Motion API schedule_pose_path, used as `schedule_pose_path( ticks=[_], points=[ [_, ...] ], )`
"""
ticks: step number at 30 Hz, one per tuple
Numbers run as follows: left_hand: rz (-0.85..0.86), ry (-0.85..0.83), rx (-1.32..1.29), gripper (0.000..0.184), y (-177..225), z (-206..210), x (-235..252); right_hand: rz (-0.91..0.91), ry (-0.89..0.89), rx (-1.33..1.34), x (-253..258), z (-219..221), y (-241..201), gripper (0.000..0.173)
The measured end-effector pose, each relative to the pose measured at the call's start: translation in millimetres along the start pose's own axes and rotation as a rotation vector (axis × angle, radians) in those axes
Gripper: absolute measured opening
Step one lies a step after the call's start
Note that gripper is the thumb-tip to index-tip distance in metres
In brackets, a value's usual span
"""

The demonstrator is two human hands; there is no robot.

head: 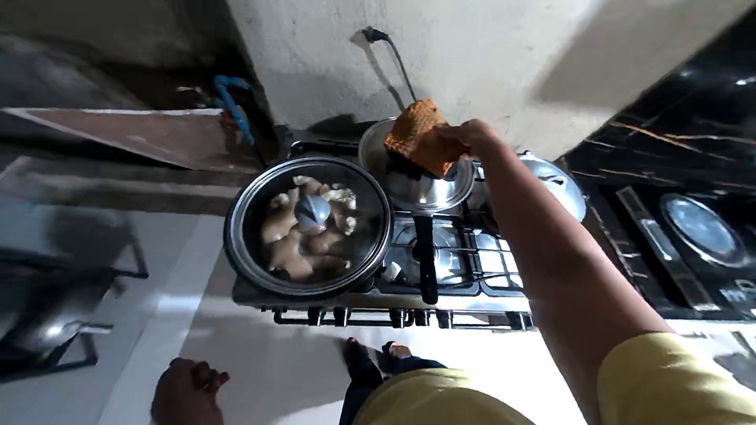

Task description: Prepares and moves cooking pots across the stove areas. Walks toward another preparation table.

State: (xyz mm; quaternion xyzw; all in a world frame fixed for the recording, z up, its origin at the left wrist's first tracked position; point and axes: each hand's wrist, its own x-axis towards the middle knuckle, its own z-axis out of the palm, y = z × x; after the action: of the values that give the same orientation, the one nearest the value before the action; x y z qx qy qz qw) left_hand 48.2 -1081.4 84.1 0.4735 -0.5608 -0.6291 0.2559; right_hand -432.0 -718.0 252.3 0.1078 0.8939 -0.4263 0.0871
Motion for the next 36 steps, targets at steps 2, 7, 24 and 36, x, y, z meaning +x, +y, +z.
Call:
schedule_pose_path(
  ticks=[2,7,24,36],
  points=[
    [-0.002,0.043,-0.002,0.03,-10,-9,-21,0.034,-0.03,0.167,12,1,5,0.06],
    [-0.085,0.197,0.019,0.023,-42,-26,-94,-0.052,-0.258,0.607,4,-13,-19,0.023],
    [0.357,-0.402,-0.678,0.082,-1,7,-204,-1.054,-1.465,0.091,-342,87,-116,0.075],
    [0.176,0.358,-0.745,0.029,-16,-223,-183,-0.705,-1.752,-0.493,-518,366,-86,0.062]
  ],
)
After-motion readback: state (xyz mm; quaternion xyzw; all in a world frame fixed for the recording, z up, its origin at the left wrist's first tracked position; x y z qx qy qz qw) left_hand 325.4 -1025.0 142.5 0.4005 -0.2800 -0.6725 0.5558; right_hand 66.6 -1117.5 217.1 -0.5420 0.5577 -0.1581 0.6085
